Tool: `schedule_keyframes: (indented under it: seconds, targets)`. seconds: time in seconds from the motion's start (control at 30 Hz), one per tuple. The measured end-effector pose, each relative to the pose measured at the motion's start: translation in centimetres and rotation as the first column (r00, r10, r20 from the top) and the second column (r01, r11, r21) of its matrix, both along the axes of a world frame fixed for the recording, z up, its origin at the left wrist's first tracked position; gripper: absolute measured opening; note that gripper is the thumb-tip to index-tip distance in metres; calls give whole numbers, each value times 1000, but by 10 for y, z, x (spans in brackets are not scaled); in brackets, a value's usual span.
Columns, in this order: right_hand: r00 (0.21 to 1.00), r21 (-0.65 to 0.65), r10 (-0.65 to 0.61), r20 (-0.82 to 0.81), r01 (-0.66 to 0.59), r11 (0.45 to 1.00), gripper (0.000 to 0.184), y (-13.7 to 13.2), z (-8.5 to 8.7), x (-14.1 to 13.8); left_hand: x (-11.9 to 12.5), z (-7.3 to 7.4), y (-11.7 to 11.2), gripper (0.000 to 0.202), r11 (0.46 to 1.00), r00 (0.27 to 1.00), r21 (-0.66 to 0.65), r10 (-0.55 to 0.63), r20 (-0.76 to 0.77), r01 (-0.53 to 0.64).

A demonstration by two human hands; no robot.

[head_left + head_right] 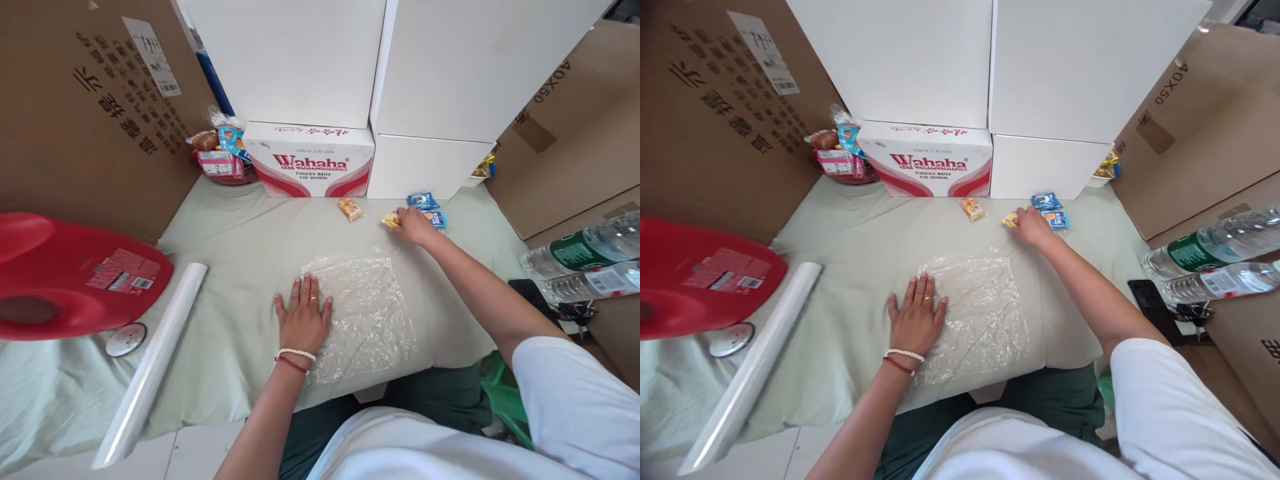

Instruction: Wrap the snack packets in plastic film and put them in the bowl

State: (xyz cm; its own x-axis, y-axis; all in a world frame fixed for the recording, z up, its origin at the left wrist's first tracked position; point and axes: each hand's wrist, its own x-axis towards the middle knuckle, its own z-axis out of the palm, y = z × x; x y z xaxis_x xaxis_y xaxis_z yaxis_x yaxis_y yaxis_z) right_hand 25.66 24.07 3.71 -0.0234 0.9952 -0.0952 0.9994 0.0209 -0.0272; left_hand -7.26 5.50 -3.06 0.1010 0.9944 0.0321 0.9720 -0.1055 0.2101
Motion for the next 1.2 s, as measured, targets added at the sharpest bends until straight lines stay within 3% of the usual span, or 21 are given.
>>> schedule_keyframes:
  seconds: [0.17, 0.27, 0.43, 0.53, 0.63, 0.7, 0.8, 0.87, 0.93, 1.0, 1.1, 1.2]
  targets:
    - [964, 27, -172, -201, 181, 983, 48, 52, 2, -41, -1, -1, 0, 65, 1000, 1000, 6, -9, 14, 9]
    - [933, 61, -176, -313, 205, 977, 51, 75, -3, -76, -1, -2, -1, 65, 1000, 1000, 6, -10, 30, 9]
    - [941, -57, -136, -309, 124, 991, 70, 88, -13, -135, -1, 0, -1, 65, 1000, 1000, 3, 2, 28, -3]
    - [960, -79, -140, -240, 125, 989, 72, 82, -14, -140, 0, 0, -1, 65, 1000, 1000, -10, -2, 15, 2]
    - [956, -91, -156, -247, 138, 986, 68, 61, -6, -115, 0, 0, -2, 65, 1000, 1000, -10, -4, 12, 4]
    - [949, -49, -86, -304, 75, 996, 69, 34, 5, -91, 0, -1, -1, 65, 1000, 1000, -14, 1, 14, -1]
    - [878, 122, 199, -435, -162, 979, 71, -26, 20, -66, 1, -1, 0, 64, 1000, 1000, -30, 7, 16, -6]
    - [764, 173, 433, -478, -402, 899, 72, -70, 23, -66, 0, -1, 1, 63, 999, 1000, -44, 8, 17, -8]
    - [644, 129, 578, -500, -605, 786, 68, -109, 17, -75, 0, 0, 2, 63, 998, 1000, -63, 9, 18, -8]
    - [605, 58, 641, -472, -704, 708, 62, -135, 5, -89, 0, 2, 2, 63, 997, 1000, -77, 14, 15, -13]
    - [649, 29, 676, -349, -714, 700, 63, -152, -13, -104, 1, 4, 2, 62, 996, 1000, -82, 22, 6, -21]
    - [664, 88, 683, -305, -694, 714, 66, -156, -21, -106, 3, 5, 1, 62, 997, 1000, -71, 21, -4, -21]
